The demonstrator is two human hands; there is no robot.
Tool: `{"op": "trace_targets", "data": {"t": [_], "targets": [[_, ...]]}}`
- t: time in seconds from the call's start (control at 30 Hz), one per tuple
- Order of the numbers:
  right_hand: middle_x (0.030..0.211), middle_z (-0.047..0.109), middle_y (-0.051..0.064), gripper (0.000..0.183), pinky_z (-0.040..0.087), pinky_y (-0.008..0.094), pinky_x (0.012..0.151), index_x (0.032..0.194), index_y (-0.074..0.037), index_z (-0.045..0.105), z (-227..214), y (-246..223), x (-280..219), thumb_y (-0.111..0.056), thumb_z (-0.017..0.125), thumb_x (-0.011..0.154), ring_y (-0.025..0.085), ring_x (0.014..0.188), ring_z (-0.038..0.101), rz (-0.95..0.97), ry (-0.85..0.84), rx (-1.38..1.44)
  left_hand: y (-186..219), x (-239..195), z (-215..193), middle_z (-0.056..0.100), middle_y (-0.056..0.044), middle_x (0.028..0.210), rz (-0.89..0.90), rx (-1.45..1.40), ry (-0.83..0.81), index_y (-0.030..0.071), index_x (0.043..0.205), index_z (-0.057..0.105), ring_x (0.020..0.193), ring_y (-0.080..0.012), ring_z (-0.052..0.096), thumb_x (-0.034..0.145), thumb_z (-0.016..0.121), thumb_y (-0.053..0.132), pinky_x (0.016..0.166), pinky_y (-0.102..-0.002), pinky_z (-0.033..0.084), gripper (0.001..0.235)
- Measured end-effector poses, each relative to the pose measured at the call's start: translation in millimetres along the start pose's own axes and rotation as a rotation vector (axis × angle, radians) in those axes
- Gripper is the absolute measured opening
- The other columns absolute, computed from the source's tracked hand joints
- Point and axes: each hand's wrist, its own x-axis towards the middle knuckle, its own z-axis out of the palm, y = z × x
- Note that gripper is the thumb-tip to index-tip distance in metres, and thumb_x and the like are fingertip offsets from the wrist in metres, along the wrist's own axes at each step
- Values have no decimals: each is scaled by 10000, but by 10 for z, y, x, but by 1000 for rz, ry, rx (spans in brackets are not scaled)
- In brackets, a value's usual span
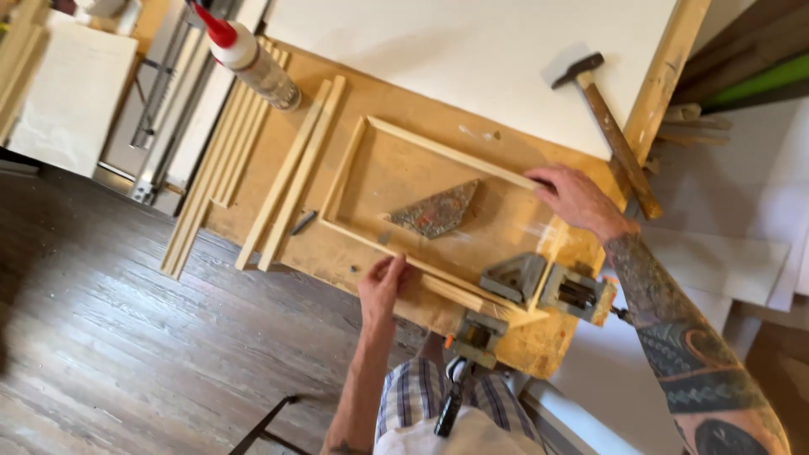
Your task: Assembling a wooden frame by aligning strips in a corner clamp and securing them with tools.
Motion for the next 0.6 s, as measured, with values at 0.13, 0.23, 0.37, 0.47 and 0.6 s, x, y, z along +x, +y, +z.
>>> {"op": "trace_targets", "data": {"t": [0.13, 0.23, 0.37, 0.47, 0.6], "targets": [[1264, 660, 285, 393, 472, 582, 1060, 1362, -31, 647, -297, -164, -186, -167, 581, 999, 489, 1205, 620, -105, 43, -31, -111, 48, 77, 776, -117, 882, 124, -77, 36, 4, 1134, 696, 712, -193, 749, 854, 871, 232, 650, -287, 630, 401], [1228, 665, 313, 359, 476, 594, 1026, 1330, 4, 659, -514, -428, -419, -132, 581, 1008, 514, 1168, 623, -166, 112, 18, 295, -319, 99, 754, -67, 879, 149, -120, 19, 59, 1092, 667, 733, -196, 755, 878, 842, 254, 673, -310, 639, 339], [1222, 689, 259, 326, 484, 544, 1018, 1355, -22, 671, -800, -626, -714, -111, 603, 1049, 454, 1166, 639, -254, 285, 143, 752, -547, 120, 728, -68, 943, 247, -196, -19, 83, 1109, 649, 791, -271, 781, 906, 817, 288, 710, -398, 678, 334], [1347, 647, 245, 368, 480, 564, 1010, 1437, -11, 573, -891, -839, -1188, -173, 497, 1115, 344, 1179, 634, -294, 513, 11, 1327, -855, 183, 733, -100, 943, 384, -103, -84, 10, 1251, 667, 760, -189, 756, 955, 739, 229, 610, -287, 693, 375], [1144, 662, 190, 246, 559, 322, 758, 1311, 43, 598, -466, -1389, -1979, -85, 583, 1102, 229, 876, 622, -331, 844, 268, 2143, -1278, 517, 760, -45, 1206, 584, 114, -38, 98, 1254, 705, 1147, -180, 710, 845, 748, 304, 867, -383, 729, 461]]}}
